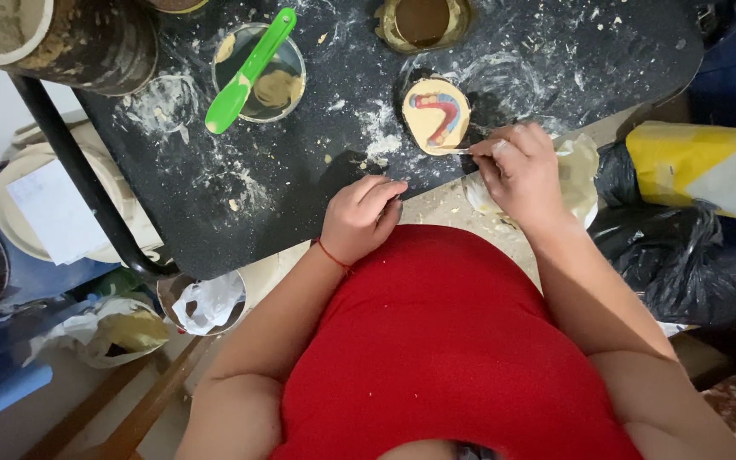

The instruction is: Preparing and detailing dental models using impression material and specialized tools at a laboratory bench.

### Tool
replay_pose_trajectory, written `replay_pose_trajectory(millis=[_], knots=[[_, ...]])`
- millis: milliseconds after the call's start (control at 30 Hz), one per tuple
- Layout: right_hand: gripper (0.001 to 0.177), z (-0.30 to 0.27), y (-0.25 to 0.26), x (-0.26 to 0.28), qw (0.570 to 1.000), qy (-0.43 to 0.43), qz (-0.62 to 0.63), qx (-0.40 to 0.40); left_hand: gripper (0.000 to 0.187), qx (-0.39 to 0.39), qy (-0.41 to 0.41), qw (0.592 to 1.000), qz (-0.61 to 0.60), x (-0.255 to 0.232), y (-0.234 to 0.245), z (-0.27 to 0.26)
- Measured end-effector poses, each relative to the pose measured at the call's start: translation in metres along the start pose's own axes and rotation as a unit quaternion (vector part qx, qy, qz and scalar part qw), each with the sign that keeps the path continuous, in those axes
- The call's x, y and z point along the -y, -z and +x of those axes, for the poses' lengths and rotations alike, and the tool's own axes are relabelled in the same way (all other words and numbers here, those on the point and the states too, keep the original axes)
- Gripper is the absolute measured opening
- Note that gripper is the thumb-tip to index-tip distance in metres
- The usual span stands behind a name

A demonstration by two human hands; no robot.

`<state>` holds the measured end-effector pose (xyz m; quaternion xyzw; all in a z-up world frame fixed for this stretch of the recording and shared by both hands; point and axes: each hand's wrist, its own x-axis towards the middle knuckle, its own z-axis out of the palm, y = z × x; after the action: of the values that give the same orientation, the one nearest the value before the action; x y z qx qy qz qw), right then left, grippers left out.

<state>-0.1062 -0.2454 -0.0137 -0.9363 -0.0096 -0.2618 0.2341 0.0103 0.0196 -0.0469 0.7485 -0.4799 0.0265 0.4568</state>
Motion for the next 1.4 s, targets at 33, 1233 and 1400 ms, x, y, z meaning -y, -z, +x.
replay_pose_trajectory(millis=[33,1233,1400], knots=[[0.017,-0.003,0.001,-0.003,1.0,-0.001,0.0,0.0,0.023,0.001,0.0,1.0,0.0,0.001,-0.001,-0.001],[0.009,-0.02,0.011,-0.042,0.995,-0.061,0.073,0.01,0.019,0.014,0.003,1.0,-0.02,-0.001,0.0,0.002],[0.005,-0.029,0.011,-0.05,0.992,-0.105,0.076,0.008,0.017,0.008,0.005,1.0,-0.001,-0.001,-0.001,0.001]])
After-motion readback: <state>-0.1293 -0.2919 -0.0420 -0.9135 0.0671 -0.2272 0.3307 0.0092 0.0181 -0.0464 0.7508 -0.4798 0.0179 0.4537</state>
